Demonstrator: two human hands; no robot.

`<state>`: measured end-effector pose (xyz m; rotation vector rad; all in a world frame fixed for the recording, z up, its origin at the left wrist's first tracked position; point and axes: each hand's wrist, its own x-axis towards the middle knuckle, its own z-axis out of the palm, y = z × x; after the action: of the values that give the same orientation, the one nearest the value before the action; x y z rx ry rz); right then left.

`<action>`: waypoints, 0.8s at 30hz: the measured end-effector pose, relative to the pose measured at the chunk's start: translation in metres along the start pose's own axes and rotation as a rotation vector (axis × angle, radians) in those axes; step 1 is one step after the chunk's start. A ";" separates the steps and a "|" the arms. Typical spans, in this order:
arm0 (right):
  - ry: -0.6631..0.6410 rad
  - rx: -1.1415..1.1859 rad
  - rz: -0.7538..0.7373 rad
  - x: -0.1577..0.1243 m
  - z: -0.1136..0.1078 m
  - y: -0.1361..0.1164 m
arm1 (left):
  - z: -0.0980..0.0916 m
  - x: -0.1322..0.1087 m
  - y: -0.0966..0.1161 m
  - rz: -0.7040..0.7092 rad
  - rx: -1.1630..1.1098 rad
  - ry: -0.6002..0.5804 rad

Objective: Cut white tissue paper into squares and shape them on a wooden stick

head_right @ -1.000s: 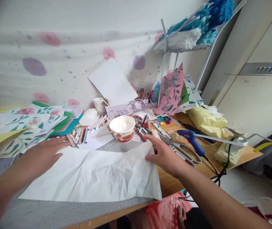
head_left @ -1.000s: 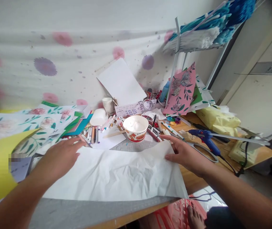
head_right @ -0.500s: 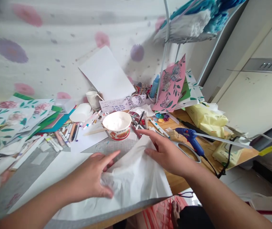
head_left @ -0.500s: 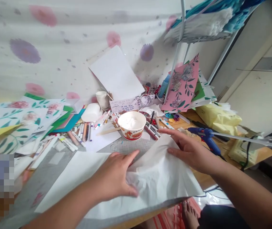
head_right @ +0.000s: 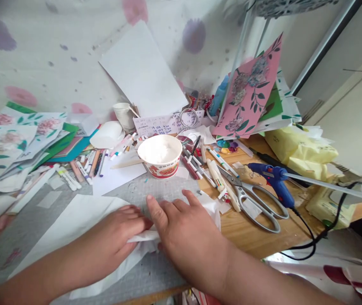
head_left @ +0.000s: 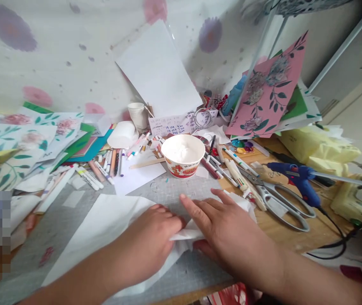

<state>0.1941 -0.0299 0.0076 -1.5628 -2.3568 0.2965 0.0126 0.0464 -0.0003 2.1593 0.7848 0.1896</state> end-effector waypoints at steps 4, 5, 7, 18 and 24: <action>-0.259 -0.074 0.058 0.009 -0.007 0.006 | -0.010 -0.005 0.006 -0.010 0.287 -0.214; -0.299 -0.046 0.061 0.010 -0.010 0.007 | -0.012 -0.005 0.006 -0.012 0.300 -0.239; -0.359 0.009 0.066 0.010 -0.016 0.007 | -0.014 -0.005 0.005 -0.009 0.322 -0.269; -0.578 0.166 0.038 0.005 -0.035 0.000 | -0.013 -0.004 -0.001 0.211 0.418 -0.373; -0.580 0.165 0.015 0.002 -0.036 0.002 | -0.012 -0.003 -0.004 0.257 0.406 -0.382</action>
<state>0.2080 -0.0271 0.0410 -1.5675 -2.6360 1.0429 0.0036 0.0540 0.0046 2.5683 0.3434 -0.2704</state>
